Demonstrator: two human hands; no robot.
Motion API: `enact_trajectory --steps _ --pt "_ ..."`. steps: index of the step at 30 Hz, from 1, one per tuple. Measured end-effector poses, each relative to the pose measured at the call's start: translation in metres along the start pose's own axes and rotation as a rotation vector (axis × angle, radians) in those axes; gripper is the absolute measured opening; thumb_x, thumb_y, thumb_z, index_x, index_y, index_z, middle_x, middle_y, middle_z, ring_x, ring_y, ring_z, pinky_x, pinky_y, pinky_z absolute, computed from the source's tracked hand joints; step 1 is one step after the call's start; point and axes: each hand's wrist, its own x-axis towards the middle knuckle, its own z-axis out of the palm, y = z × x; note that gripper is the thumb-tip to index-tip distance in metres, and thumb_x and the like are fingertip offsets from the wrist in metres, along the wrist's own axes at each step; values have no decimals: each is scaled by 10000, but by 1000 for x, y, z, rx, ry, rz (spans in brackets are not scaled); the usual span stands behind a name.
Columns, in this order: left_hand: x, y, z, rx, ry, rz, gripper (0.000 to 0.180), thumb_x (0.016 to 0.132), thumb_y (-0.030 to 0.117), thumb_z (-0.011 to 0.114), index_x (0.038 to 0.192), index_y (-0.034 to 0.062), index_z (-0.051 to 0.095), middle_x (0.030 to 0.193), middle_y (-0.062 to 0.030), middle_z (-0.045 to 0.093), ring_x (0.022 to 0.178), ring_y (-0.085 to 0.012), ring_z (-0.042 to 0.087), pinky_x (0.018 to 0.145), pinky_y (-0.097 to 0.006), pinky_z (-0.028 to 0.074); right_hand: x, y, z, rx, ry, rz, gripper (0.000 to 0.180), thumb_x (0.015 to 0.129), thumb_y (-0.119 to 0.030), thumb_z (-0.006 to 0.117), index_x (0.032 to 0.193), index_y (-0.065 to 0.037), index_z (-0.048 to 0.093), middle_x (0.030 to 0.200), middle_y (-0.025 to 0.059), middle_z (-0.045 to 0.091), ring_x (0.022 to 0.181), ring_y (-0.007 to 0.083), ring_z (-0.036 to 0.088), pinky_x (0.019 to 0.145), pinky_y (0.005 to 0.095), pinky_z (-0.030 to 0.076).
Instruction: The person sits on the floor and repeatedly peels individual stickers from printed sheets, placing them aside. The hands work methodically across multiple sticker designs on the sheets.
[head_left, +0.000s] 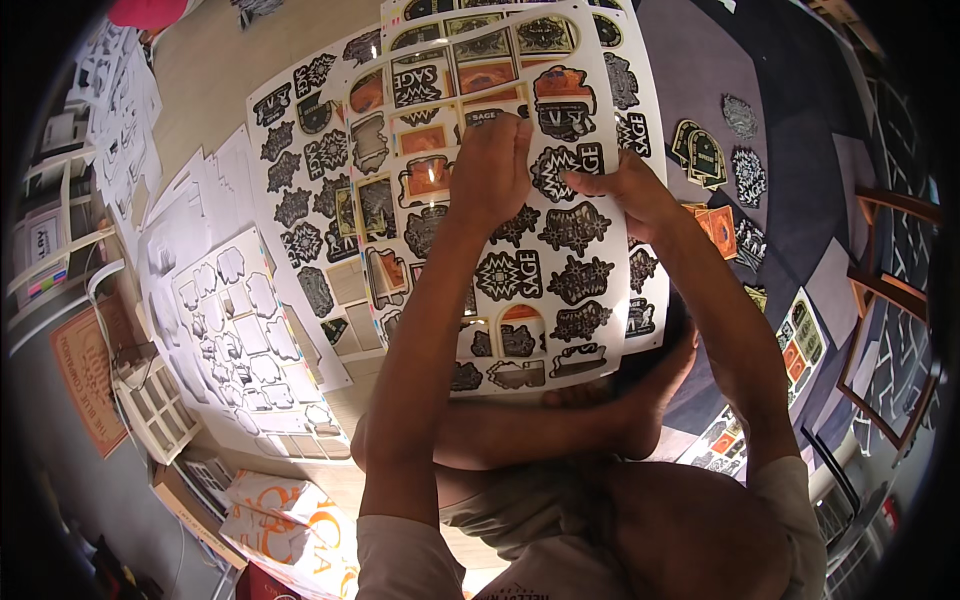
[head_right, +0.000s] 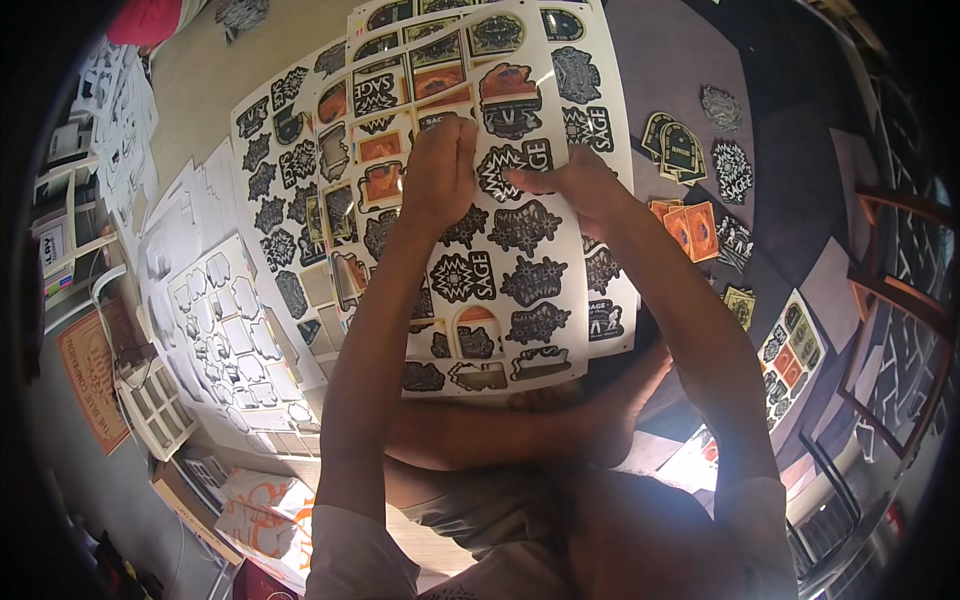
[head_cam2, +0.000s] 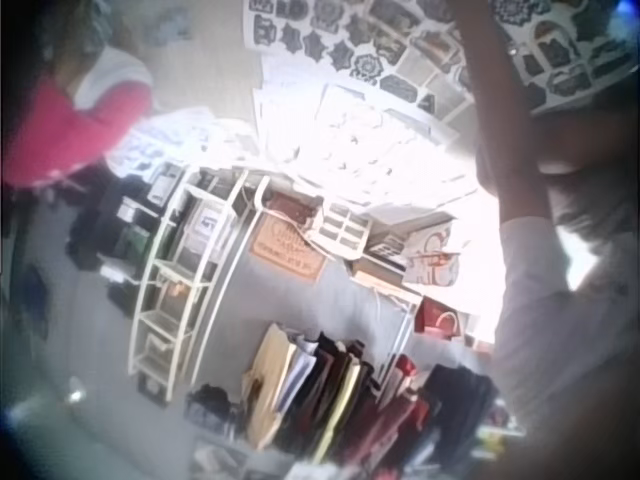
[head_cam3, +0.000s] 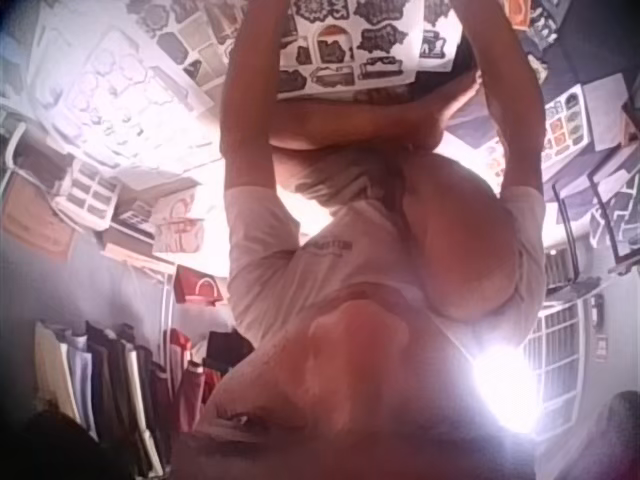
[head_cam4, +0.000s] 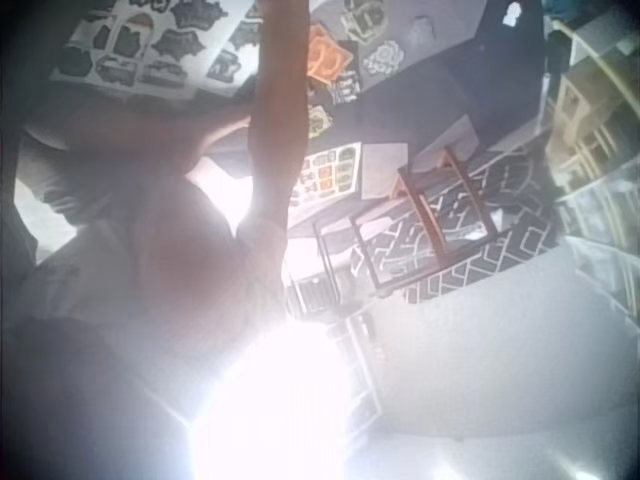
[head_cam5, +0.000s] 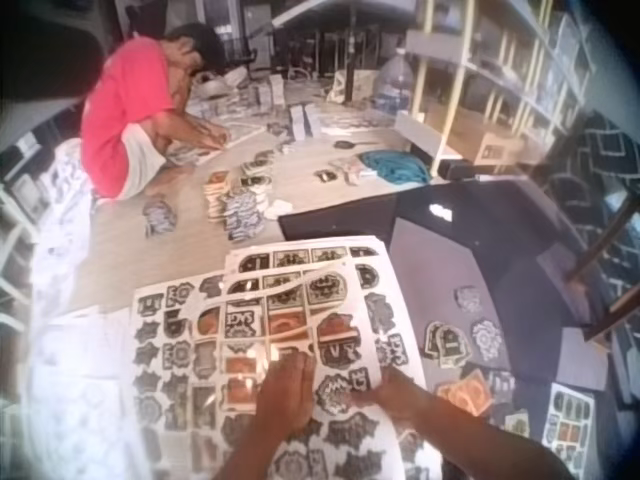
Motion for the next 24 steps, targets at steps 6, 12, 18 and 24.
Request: enact_trajectory --steps 6,12,18,24 --pt "3 -2 -2 55 18 56 103 1005 117 564 942 37 549 796 -159 609 775 -372 582 752 -457 433 1 -5 -5 31 -53 -4 449 855 -63 792 1247 15 587 1093 99 688 955 185 687 849 353 600" --pt "1 -4 1 70 9 33 98 1002 124 569 948 44 553 797 -148 607 768 -365 577 758 -449 437 1 3 -9 55 -68 -49 427 880 -77 770 1250 24 582 1129 121 698 944 203 710 874 364 603" --pt "5 12 -10 -35 144 -8 148 980 169 616 966 22 609 807 -135 636 751 -334 595 731 -418 457 -2 2 -8 84 -51 -27 430 885 -52 761 1263 38 576 1114 118 685 960 191 693 859 356 600" --pt "-5 53 -19 -202 -40 -404 296 887 290 775 811 11 717 658 -40 671 542 -85 517 513 -271 405 0 9 -13 17 -44 -58 372 903 -62 749 1236 17 605 1141 108 684 994 183 681 871 357 588"
